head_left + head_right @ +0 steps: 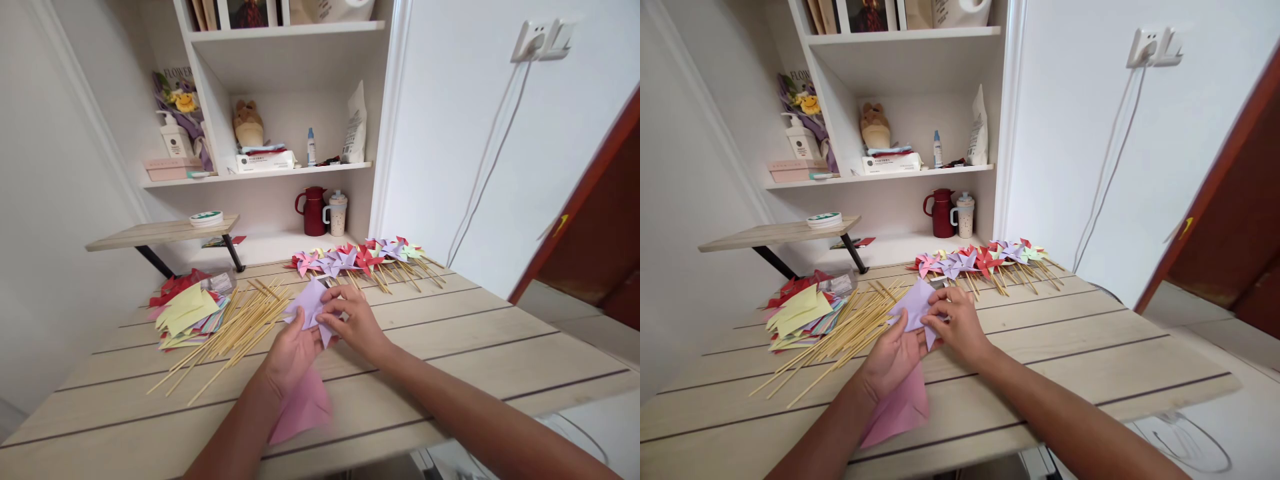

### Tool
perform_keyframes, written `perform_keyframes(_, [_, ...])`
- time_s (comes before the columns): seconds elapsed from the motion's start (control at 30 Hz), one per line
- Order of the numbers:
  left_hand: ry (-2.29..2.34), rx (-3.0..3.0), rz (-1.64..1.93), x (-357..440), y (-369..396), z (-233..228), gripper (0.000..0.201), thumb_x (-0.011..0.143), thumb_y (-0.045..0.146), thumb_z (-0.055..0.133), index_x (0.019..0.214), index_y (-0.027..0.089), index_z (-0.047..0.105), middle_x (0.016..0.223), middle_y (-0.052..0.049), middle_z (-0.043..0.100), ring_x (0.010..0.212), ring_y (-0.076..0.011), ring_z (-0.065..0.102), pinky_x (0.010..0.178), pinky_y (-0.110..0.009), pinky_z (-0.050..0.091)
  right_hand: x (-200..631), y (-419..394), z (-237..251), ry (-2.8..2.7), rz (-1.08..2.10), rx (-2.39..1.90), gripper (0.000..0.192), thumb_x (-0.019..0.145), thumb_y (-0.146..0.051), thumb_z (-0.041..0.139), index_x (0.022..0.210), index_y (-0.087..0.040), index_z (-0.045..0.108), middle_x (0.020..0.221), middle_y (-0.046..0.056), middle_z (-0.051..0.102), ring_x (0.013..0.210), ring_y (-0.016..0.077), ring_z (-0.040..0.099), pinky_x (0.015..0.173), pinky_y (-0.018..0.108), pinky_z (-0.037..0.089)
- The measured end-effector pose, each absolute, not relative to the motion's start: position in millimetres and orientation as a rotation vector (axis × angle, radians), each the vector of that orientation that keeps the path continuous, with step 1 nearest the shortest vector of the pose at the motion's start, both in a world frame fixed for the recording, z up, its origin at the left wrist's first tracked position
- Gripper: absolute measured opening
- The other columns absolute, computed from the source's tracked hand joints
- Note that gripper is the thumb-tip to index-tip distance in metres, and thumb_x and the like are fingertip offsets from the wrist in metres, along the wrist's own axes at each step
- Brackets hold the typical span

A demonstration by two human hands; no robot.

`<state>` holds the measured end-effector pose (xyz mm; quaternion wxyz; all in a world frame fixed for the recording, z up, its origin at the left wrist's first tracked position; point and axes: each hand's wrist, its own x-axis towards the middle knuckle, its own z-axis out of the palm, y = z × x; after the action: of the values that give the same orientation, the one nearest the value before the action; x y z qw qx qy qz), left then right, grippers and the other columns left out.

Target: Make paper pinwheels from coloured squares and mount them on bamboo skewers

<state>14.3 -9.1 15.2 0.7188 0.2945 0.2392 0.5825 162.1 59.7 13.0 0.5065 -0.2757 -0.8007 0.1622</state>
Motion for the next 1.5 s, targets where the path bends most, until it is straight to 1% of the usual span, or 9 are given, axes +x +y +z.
perform_keyframes(0.2, [0.543, 0.819, 1.295, 17, -14, 15, 0.054, 0.085, 0.024, 0.075, 0.136, 0.021, 0.059, 0.127, -0.012, 0.069, 0.119, -0.0278, 0.063, 0.104, -0.043, 0.046, 163, 60, 14, -1.9, 0.444, -0.694, 0.014, 0.082, -0.027, 0.078, 0.07, -0.022, 0.073, 0.1, 0.007, 0.069, 0.098, 0.0261, 0.062, 0.088, 0.044, 0.042])
perform_keyframes(0.3, [0.544, 0.851, 1.297, 18, -15, 13, 0.061, 0.081, 0.014, 0.074, 0.138, 0.024, 0.057, 0.124, -0.01, 0.071, 0.114, -0.0265, 0.066, 0.103, -0.043, 0.047, 163, 60, 14, -1.904, 0.451, -0.672, 0.012, 0.08, -0.024, 0.079, 0.071, -0.021, 0.072, 0.1, 0.007, 0.067, 0.098, 0.0257, 0.061, 0.088, 0.043, 0.042])
perform_keyframes(0.5, [0.56, 0.798, 1.318, 18, -11, 10, 0.052, 0.084, 0.015, 0.07, 0.134, 0.022, 0.06, 0.116, -0.011, 0.074, 0.11, -0.0263, 0.068, 0.103, -0.045, 0.047, 163, 61, 14, -1.882, 0.481, -0.648, 0.012, 0.08, -0.023, 0.078, 0.071, -0.021, 0.071, 0.104, 0.008, 0.065, 0.103, 0.0264, 0.061, 0.092, 0.044, 0.044])
perform_keyframes(0.63, [0.581, 0.768, 1.341, 18, -10, 10, 0.049, 0.082, 0.017, 0.073, 0.13, 0.02, 0.063, 0.104, -0.01, 0.076, 0.106, -0.026, 0.07, 0.103, -0.045, 0.048, 164, 61, 16, -1.866, 0.503, -0.627, 0.007, 0.079, -0.026, 0.079, 0.083, -0.023, 0.074, 0.111, 0.008, 0.061, 0.11, 0.0278, 0.059, 0.098, 0.047, 0.044])
perform_keyframes(0.87, [0.611, 0.73, 1.388, 16, -11, 17, 0.051, 0.077, 0.019, 0.076, 0.127, 0.018, 0.065, 0.112, -0.013, 0.076, 0.107, -0.0279, 0.071, 0.101, -0.045, 0.05, 175, 60, 32, -1.773, 0.642, -0.654, 0.045, 0.083, -0.04, 0.074, 0.125, -0.027, 0.065, 0.13, 0.011, 0.061, 0.126, 0.0304, 0.052, 0.109, 0.05, 0.039])
perform_keyframes(1.0, [0.659, 0.769, 1.373, 19, -13, 18, 0.051, 0.074, 0.019, 0.079, 0.124, 0.018, 0.067, 0.114, -0.014, 0.076, 0.109, -0.0293, 0.07, 0.101, -0.045, 0.05, 182, 68, 37, -1.645, 1.127, -0.7, 0.072, 0.078, -0.047, 0.078, 0.141, -0.025, 0.053, 0.126, 0.011, 0.065, 0.118, 0.0295, 0.06, 0.095, 0.045, 0.05])
perform_keyframes(1.07, [0.689, 0.79, 1.352, 20, -14, 17, 0.049, 0.075, 0.02, 0.079, 0.122, 0.017, 0.068, 0.11, -0.014, 0.077, 0.108, -0.0298, 0.071, 0.1, -0.045, 0.05, 185, 72, 37, -1.571, 1.367, -0.683, 0.072, 0.073, -0.047, 0.081, 0.137, -0.024, 0.057, 0.12, 0.01, 0.067, 0.106, 0.0265, 0.065, 0.083, 0.038, 0.054])
perform_keyframes(1.2, [0.766, 0.817, 1.32, 22, -15, 13, 0.045, 0.074, 0.025, 0.082, 0.117, 0.016, 0.07, 0.103, -0.013, 0.078, 0.105, -0.0297, 0.071, 0.095, -0.043, 0.051, 190, 73, 40, -1.626, 1.574, -0.635, 0.048, 0.066, -0.043, 0.087, 0.104, -0.019, 0.072, 0.099, 0.005, 0.072, 0.084, 0.0198, 0.066, 0.072, 0.03, 0.051])
perform_keyframes(1.5, [0.851, 0.905, 1.3, 20, -16, 9, 0.038, 0.073, 0.035, 0.084, 0.104, 0.015, 0.073, 0.093, -0.011, 0.076, 0.092, -0.0261, 0.072, 0.088, -0.038, 0.051, 189, 70, 39, -1.757, 1.478, -0.701, 0.035, 0.063, -0.036, 0.089, 0.087, -0.016, 0.074, 0.083, 0.002, 0.07, 0.07, 0.0152, 0.063, 0.063, 0.026, 0.048])
